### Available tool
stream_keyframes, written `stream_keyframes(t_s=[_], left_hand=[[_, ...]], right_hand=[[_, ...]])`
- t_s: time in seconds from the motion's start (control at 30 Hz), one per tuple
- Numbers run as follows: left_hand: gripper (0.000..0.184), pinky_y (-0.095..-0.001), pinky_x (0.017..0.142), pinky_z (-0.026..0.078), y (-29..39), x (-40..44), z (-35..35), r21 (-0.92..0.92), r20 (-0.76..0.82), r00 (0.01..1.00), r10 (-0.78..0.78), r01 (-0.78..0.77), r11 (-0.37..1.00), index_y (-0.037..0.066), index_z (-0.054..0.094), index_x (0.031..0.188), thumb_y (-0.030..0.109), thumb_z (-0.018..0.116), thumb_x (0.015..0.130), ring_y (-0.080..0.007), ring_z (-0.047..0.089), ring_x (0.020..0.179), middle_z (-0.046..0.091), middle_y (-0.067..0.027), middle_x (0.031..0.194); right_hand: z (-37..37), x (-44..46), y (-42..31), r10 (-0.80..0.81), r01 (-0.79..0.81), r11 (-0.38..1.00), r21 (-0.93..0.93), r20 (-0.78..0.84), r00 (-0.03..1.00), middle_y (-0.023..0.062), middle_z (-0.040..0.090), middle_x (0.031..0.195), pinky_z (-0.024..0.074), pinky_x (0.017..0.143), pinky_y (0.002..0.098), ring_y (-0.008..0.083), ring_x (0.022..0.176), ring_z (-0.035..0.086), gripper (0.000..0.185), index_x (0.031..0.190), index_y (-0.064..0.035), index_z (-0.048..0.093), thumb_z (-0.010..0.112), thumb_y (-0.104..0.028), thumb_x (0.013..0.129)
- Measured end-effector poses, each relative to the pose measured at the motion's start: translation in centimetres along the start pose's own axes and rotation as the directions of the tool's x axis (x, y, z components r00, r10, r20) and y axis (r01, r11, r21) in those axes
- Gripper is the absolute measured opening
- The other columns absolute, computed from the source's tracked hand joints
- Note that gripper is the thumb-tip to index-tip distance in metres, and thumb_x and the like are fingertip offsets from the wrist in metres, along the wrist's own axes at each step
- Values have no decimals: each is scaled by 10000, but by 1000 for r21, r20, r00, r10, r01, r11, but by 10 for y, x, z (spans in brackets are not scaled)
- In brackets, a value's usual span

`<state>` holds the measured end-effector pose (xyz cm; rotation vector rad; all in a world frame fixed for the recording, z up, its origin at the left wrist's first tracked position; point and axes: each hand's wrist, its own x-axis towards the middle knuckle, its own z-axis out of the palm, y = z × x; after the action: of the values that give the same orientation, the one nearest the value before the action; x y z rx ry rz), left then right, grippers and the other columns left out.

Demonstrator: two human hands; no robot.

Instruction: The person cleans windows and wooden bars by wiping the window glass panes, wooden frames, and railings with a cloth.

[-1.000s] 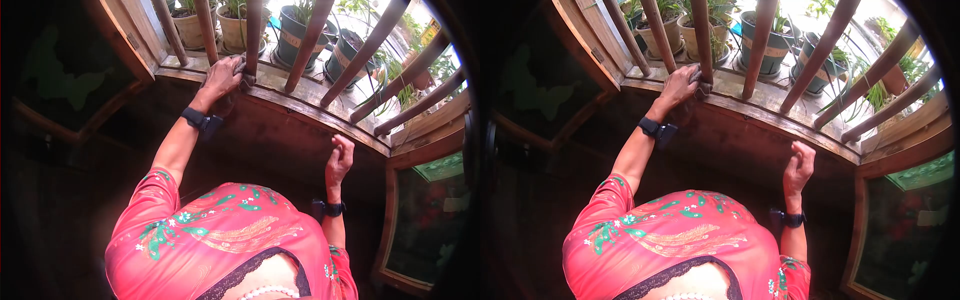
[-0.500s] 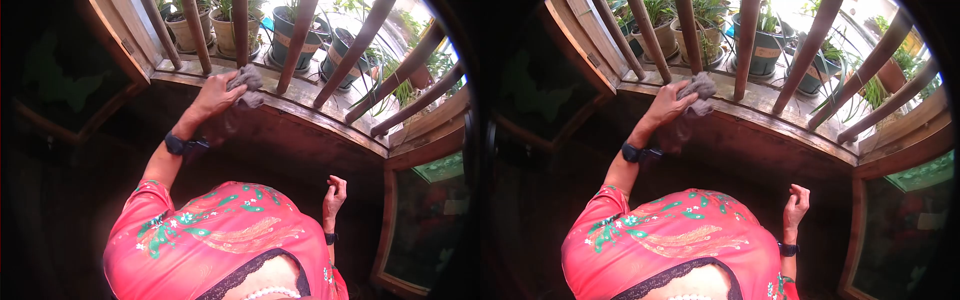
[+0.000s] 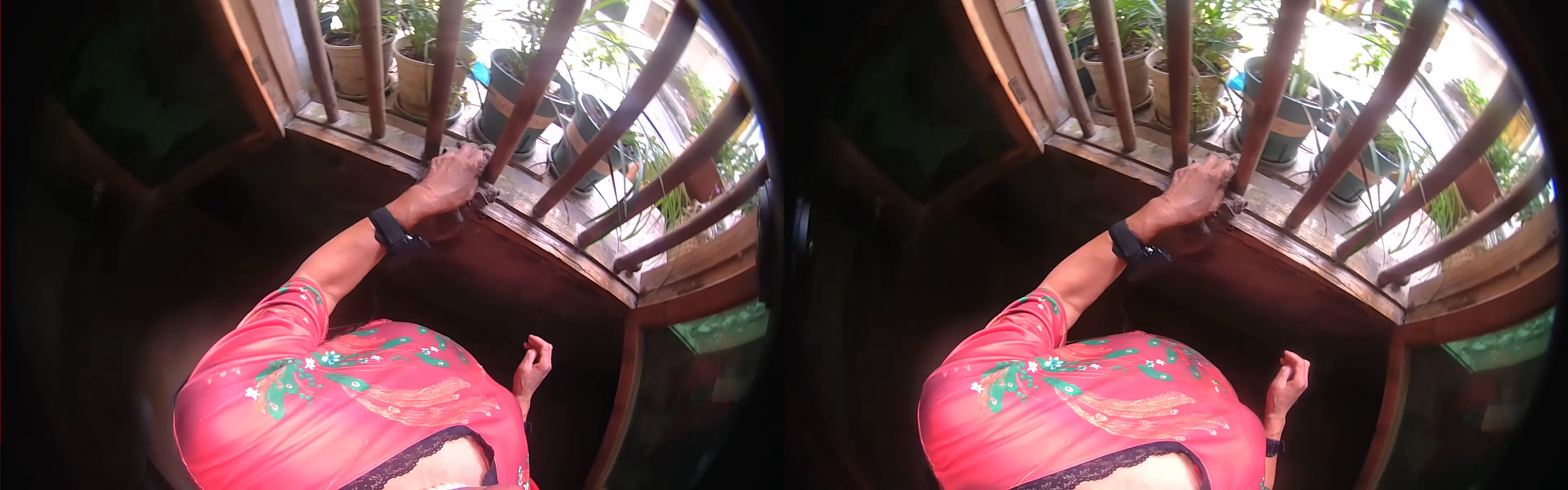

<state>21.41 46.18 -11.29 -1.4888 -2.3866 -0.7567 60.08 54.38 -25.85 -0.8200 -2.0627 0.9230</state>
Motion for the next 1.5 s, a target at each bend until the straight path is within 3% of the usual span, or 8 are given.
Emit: stream_keyframes(t_s=[0.33, 0.47, 0.63, 0.83, 1.1, 1.23, 1.37, 1.5], left_hand=[[464, -419, 966, 460, -41, -79, -51, -165, 112, 993, -32, 50, 985, 21, 557, 1245, 260, 601, 850, -378, 557, 1134, 580, -212, 1229], [474, -408, 926, 492, -83, -100, -98, -164, -282, 940, -190, 148, 975, -35, 589, 1205, 254, 661, 836, -392, 601, 1070, 627, -235, 1128], [497, -435, 916, 497, -156, -71, -103, 124, -417, 892, -175, 247, 961, 87, 530, 1320, 259, 631, 865, -379, 596, 1081, 603, -207, 1182], [487, -491, 815, 538, -186, -28, -84, 275, -178, 937, -302, 342, 899, 214, 513, 1338, 236, 619, 863, -385, 644, 952, 639, -184, 1088], [514, -480, 824, 532, -138, -73, -95, 234, -115, 935, -334, 352, 906, 147, 518, 1319, 245, 635, 829, -404, 638, 940, 642, -192, 1068], [560, -428, 880, 517, -113, -98, -88, 133, -114, 963, -244, 258, 957, 119, 525, 1322, 202, 666, 786, -371, 614, 1042, 625, -178, 1161], [540, -435, 788, 539, -80, -82, -55, 15, -80, 991, 110, -109, 994, 137, 530, 1296, 200, 677, 779, -351, 640, 919, 626, -139, 1028], [539, -428, 814, 541, -98, -80, -67, 34, -94, 995, -11, 14, 999, 147, 512, 1311, 200, 667, 798, -329, 642, 980, 633, -137, 1122]], right_hand=[[13, 4, -1, 28, -30, 999, 39, 51, 998, 90, 595, 911, 489, 743, 301, 181, 796, 603, 276, 1001, 6, 623, 419, 93, 837], [18, 8, -1, 2, -4, 1000, 16, 87, 996, 75, 609, 934, 489, 748, 286, 160, 803, 603, 274, 1023, -2, 624, 419, 87, 864], [31, 9, -10, 9, -14, 999, 52, 97, 995, 111, 591, 901, 499, 729, 316, 208, 779, 615, 279, 984, 10, 626, 429, 98, 806], [39, 4, -14, 14, -19, 999, 46, 121, 993, 114, 590, 909, 505, 738, 318, 208, 788, 622, 282, 990, 8, 626, 436, 102, 804], [40, -7, -16, 47, -53, 998, 42, 137, 989, 116, 589, 905, 509, 746, 319, 214, 790, 624, 269, 987, 11, 624, 441, 97, 809], [44, -6, -16, 38, -46, 998, 49, 152, 988, 118, 591, 893, 510, 743, 322, 217, 789, 625, 261, 983, 9, 624, 446, 92, 810], [48, 0, -22, -2, -6, 999, 44, 188, 982, 120, 593, 889, 510, 731, 326, 222, 781, 627, 257, 976, 9, 623, 445, 92, 810], [52, 1, -20, -41, 34, 999, 37, 217, 975, 122, 594, 888, 509, 726, 329, 226, 778, 628, 261, 975, 7, 623, 443, 93, 807]])
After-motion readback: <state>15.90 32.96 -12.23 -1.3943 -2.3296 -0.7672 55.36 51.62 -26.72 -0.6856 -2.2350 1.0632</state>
